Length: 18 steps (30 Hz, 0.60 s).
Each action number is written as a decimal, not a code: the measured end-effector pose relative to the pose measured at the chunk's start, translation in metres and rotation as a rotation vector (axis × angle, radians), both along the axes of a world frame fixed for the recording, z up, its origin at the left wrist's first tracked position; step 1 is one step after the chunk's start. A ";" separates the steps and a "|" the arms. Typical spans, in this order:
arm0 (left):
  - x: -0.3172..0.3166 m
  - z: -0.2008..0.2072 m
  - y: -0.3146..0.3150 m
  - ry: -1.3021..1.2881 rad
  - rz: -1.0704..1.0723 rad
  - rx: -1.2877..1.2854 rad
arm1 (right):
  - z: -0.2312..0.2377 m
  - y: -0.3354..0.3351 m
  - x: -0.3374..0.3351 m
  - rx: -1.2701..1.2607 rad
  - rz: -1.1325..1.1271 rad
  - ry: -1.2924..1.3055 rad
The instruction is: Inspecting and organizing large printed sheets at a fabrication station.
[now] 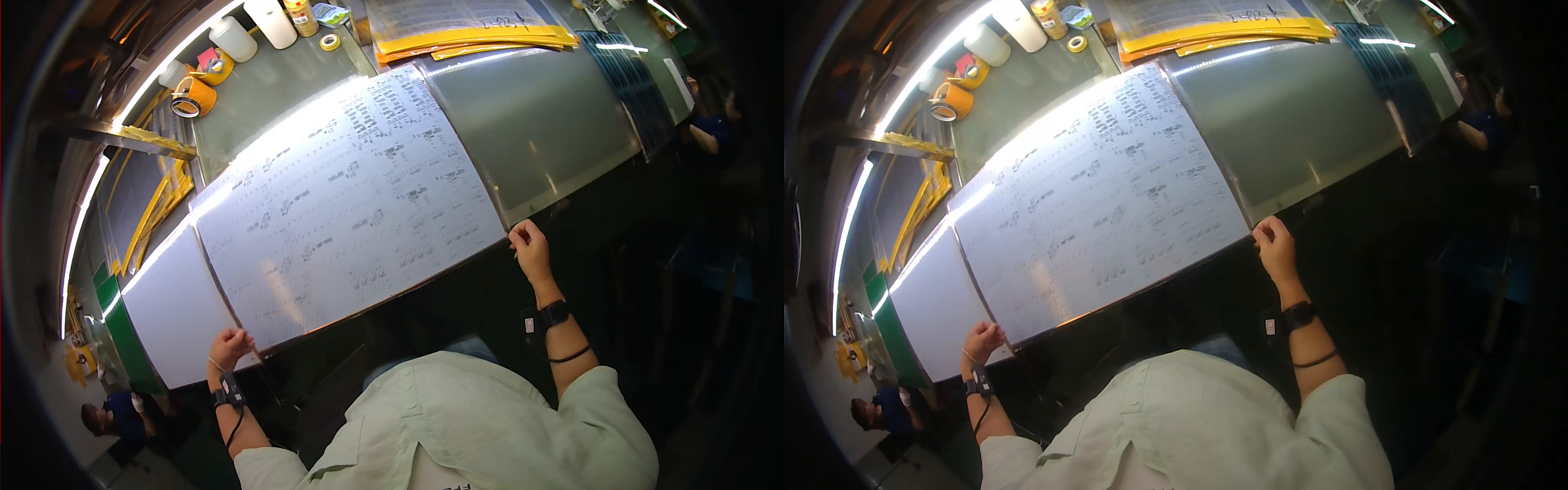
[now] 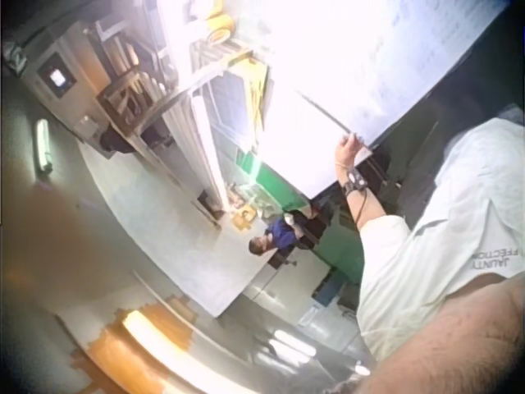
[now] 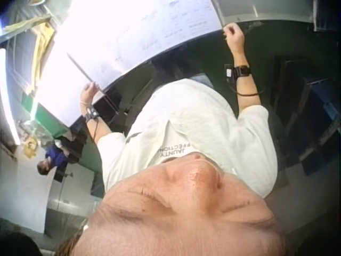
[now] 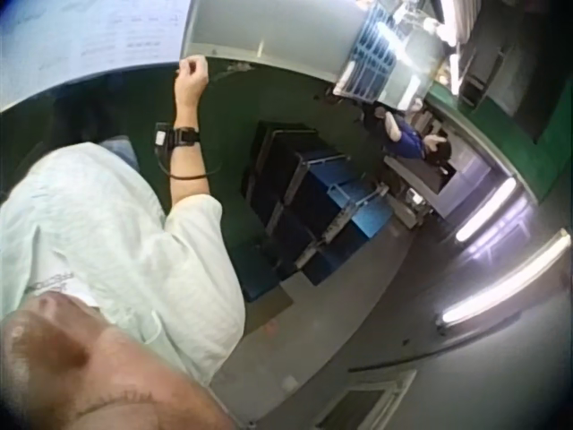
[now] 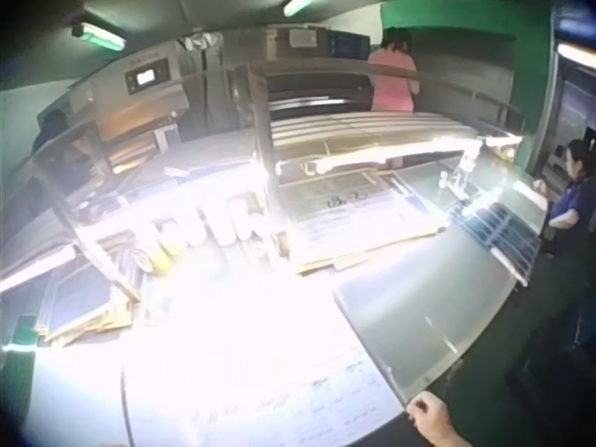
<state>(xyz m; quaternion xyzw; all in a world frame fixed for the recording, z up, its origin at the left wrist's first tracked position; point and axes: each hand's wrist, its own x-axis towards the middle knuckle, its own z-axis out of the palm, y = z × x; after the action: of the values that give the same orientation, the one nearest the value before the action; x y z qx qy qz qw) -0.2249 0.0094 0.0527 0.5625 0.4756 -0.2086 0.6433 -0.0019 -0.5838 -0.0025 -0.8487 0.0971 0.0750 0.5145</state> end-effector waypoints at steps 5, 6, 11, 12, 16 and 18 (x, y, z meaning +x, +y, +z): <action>0.012 0.017 -0.016 0.182 0.042 -0.293 | -0.002 -0.005 0.011 0.000 0.026 0.010; 0.017 0.015 -0.014 0.188 0.045 -0.291 | -0.003 -0.005 0.012 0.006 0.042 0.007; 0.025 -0.037 0.038 -0.080 0.220 0.046 | -0.003 -0.002 0.012 0.069 0.065 0.038; 0.031 -0.038 0.036 -0.076 0.216 0.041 | -0.002 -0.003 0.012 0.093 0.054 0.070; 0.041 -0.030 0.019 -0.128 0.209 0.094 | 0.003 -0.004 0.012 0.169 0.013 0.175; 0.041 -0.026 0.013 -0.178 0.196 0.098 | -0.001 -0.007 0.012 0.211 0.025 0.159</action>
<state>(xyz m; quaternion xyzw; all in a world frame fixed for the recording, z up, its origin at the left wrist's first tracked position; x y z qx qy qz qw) -0.1835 0.0226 0.0264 0.5606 0.4790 -0.0707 0.6718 0.0105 -0.5907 -0.0038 -0.7824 0.1186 0.1580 0.5906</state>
